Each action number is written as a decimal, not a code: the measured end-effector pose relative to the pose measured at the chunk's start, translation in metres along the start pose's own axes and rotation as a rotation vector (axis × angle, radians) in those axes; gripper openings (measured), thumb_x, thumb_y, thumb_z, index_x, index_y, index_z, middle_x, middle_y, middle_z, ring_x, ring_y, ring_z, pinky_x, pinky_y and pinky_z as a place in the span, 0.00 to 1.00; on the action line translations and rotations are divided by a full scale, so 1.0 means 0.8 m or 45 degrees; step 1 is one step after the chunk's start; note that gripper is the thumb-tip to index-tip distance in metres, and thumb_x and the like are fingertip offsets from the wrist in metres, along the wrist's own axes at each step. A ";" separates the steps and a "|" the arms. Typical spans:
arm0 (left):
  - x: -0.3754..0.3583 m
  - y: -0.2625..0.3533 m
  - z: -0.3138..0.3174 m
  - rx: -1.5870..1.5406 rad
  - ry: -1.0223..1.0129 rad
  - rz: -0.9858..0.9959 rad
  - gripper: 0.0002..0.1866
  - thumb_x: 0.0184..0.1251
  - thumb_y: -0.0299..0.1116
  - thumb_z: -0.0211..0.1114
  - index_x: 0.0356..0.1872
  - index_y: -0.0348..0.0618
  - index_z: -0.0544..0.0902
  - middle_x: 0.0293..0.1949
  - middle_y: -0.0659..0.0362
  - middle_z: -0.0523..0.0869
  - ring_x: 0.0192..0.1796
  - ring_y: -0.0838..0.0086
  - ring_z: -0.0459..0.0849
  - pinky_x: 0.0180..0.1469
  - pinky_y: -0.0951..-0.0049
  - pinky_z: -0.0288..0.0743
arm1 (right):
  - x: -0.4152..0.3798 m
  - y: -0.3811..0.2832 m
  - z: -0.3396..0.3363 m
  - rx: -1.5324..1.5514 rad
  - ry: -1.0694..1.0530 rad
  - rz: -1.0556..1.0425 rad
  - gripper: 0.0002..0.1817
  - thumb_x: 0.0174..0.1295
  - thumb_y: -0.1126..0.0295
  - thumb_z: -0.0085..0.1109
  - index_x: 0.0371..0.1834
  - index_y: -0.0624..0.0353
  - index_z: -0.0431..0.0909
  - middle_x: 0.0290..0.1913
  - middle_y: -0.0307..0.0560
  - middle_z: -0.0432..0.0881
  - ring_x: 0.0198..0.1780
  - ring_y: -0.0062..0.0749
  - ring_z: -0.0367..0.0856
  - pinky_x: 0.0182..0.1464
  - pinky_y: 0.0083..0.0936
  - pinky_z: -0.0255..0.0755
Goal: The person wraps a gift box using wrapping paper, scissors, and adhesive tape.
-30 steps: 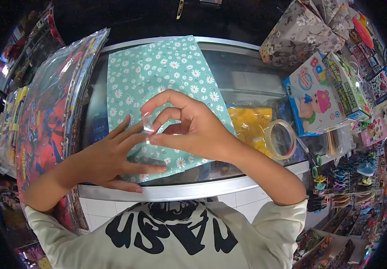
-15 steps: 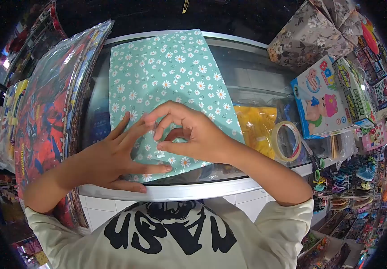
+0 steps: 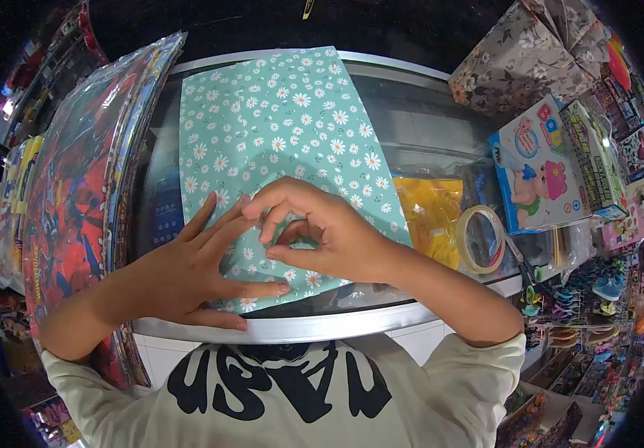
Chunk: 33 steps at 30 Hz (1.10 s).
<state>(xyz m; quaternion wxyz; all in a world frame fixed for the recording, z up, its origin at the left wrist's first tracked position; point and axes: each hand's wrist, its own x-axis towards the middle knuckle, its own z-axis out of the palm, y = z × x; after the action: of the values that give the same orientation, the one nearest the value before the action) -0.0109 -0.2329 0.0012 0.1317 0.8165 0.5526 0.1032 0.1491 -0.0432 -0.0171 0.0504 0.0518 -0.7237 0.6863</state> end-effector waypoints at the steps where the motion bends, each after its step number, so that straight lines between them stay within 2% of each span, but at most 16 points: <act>1: 0.000 0.000 0.000 -0.006 0.002 -0.004 0.27 0.66 0.64 0.56 0.65 0.78 0.75 0.67 0.37 0.60 0.77 0.40 0.51 0.74 0.34 0.40 | 0.000 -0.001 0.000 -0.009 -0.005 0.003 0.26 0.58 0.87 0.63 0.60 0.58 0.72 0.56 0.43 0.71 0.53 0.22 0.78 0.53 0.22 0.77; 33: 0.000 -0.001 0.000 0.003 -0.020 -0.014 0.28 0.65 0.66 0.55 0.66 0.79 0.73 0.69 0.37 0.60 0.76 0.40 0.52 0.74 0.33 0.40 | -0.001 -0.004 0.001 -0.160 -0.012 -0.043 0.30 0.55 0.86 0.67 0.62 0.57 0.72 0.56 0.44 0.70 0.51 0.25 0.79 0.48 0.19 0.78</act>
<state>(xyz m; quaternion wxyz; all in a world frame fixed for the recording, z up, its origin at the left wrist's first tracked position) -0.0112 -0.2324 0.0012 0.1357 0.8144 0.5560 0.0954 0.1504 -0.0441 -0.0141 0.0616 0.0639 -0.7646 0.6383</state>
